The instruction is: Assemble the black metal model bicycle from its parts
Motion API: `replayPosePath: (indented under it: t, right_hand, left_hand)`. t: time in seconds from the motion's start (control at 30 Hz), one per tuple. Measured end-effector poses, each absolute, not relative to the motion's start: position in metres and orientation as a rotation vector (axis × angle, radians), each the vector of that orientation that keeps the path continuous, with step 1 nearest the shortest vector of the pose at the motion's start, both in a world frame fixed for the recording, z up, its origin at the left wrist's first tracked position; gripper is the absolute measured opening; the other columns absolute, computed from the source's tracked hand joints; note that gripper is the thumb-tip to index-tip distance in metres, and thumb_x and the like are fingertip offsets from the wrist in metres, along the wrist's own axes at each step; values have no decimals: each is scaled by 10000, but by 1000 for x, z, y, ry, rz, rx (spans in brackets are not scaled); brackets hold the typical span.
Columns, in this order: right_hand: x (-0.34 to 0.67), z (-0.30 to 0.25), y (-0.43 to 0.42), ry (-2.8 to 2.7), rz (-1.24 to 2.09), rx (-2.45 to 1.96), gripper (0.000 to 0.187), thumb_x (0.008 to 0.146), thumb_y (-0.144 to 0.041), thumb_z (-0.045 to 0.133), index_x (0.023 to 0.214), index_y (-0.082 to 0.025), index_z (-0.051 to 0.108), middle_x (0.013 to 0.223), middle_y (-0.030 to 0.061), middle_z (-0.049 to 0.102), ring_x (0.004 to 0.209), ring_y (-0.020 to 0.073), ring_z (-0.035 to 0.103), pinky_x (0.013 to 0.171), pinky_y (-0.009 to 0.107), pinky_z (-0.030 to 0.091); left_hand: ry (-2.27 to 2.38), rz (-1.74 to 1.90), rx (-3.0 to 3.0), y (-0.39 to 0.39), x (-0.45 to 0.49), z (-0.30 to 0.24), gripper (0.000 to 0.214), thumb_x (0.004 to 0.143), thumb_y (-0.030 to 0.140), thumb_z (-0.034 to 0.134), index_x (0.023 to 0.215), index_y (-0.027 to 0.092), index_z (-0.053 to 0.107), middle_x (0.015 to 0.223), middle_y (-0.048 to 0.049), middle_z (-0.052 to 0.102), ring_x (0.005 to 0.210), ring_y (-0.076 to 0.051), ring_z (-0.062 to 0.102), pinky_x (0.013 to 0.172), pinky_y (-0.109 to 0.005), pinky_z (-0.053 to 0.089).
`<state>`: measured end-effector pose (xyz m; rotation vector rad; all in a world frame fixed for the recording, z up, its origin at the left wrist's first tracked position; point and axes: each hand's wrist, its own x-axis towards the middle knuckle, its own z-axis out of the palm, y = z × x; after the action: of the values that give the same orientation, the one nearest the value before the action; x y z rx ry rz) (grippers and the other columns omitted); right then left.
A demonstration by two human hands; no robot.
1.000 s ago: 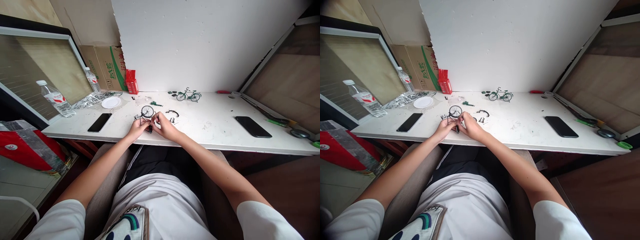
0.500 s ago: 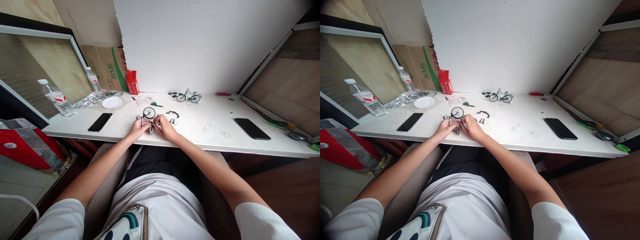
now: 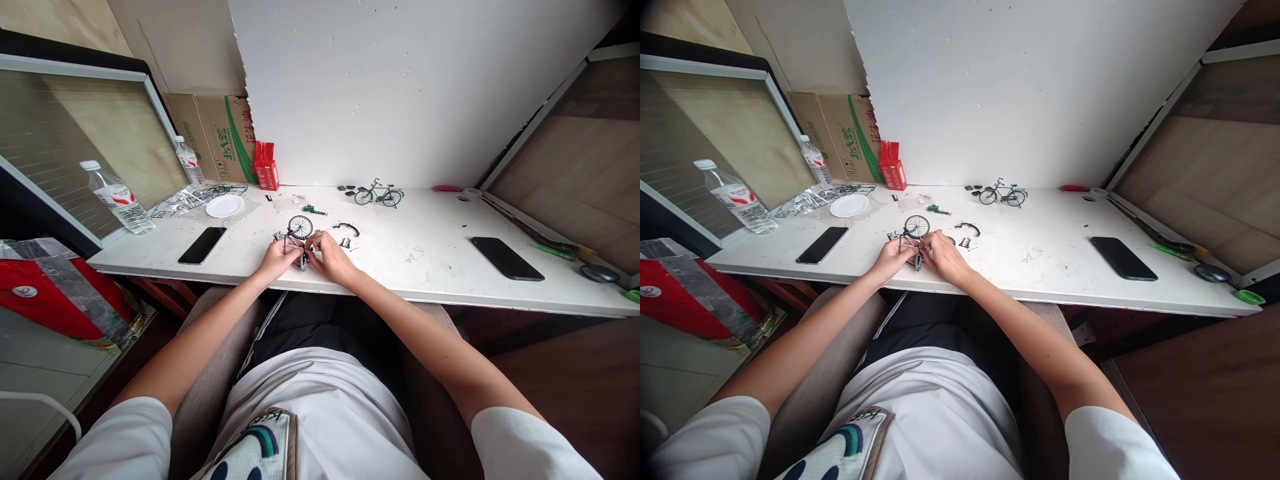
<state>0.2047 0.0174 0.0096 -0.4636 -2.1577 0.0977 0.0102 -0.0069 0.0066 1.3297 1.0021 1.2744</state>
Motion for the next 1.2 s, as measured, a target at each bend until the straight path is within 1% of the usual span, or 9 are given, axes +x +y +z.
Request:
replayPosePath:
  t: [0.17, 0.4, 0.53, 0.67, 0.9, 1.0, 1.2]
  right_hand:
    - [204, 7, 18, -2154, 135, -456, 61, 1083, -225, 510, 1114, -251, 464, 1081, 107, 644, 972, 245, 609, 836, 425, 541]
    - [205, 4, 20, -2097, 214, -453, 105, 1079, -277, 560, 1049, -265, 460, 1081, 100, 681, 996, 251, 663, 823, 416, 557]
    - [206, 4, 18, -2089, 242, -450, 102, 1067, -254, 559, 1075, -265, 457, 1092, 104, 688, 991, 251, 667, 840, 429, 559]
    - [207, 6, 16, -2086, 264, -472, 108, 1053, -248, 557, 1101, -264, 461, 1100, 109, 686, 974, 251, 657, 847, 440, 559]
    - [206, 10, 13, -2096, 209, -424, 112, 1043, -212, 538, 1043, -265, 440, 1065, 107, 674, 996, 251, 655, 822, 422, 554]
    - [206, 12, 12, -2104, 172, -414, 119, 1037, -193, 533, 1039, -264, 437, 1047, 101, 671, 967, 247, 649, 794, 413, 548]
    - [207, 15, 9, -2114, 201, -425, 165, 999, -172, 546, 986, -274, 417, 1051, 106, 690, 989, 264, 655, 818, 451, 551]
  left_hand:
    - [991, 1288, 1336, -7, 10, 5, 334, 794, 374, 811, 982, 135, 674, 743, -43, 750, 609, -190, 727, 620, -321, 623]
    - [1005, 1282, 1313, -5, 8, 4, 346, 799, 379, 812, 1012, 138, 683, 773, -53, 762, 628, -198, 740, 611, -315, 618]
    - [1013, 1282, 1290, -6, 8, 5, 330, 804, 363, 804, 1021, 141, 693, 780, -55, 761, 638, -205, 741, 602, -316, 613]
    - [1026, 1277, 1258, -7, 8, 9, 357, 798, 352, 805, 1055, 138, 683, 769, -54, 752, 650, -219, 745, 580, -313, 595]
    - [1033, 1253, 1252, -8, 7, 11, 410, 812, 351, 793, 1128, 118, 672, 808, -79, 781, 698, -251, 771, 601, -328, 602]
    - [1037, 1257, 1253, -8, 7, 12, 398, 809, 356, 799, 1106, 125, 668, 839, -81, 786, 690, -234, 764, 598, -317, 598]
    - [1039, 1259, 1239, -8, 7, 13, 375, 796, 344, 790, 1076, 132, 660, 791, -66, 772, 679, -228, 755, 589, -310, 595]
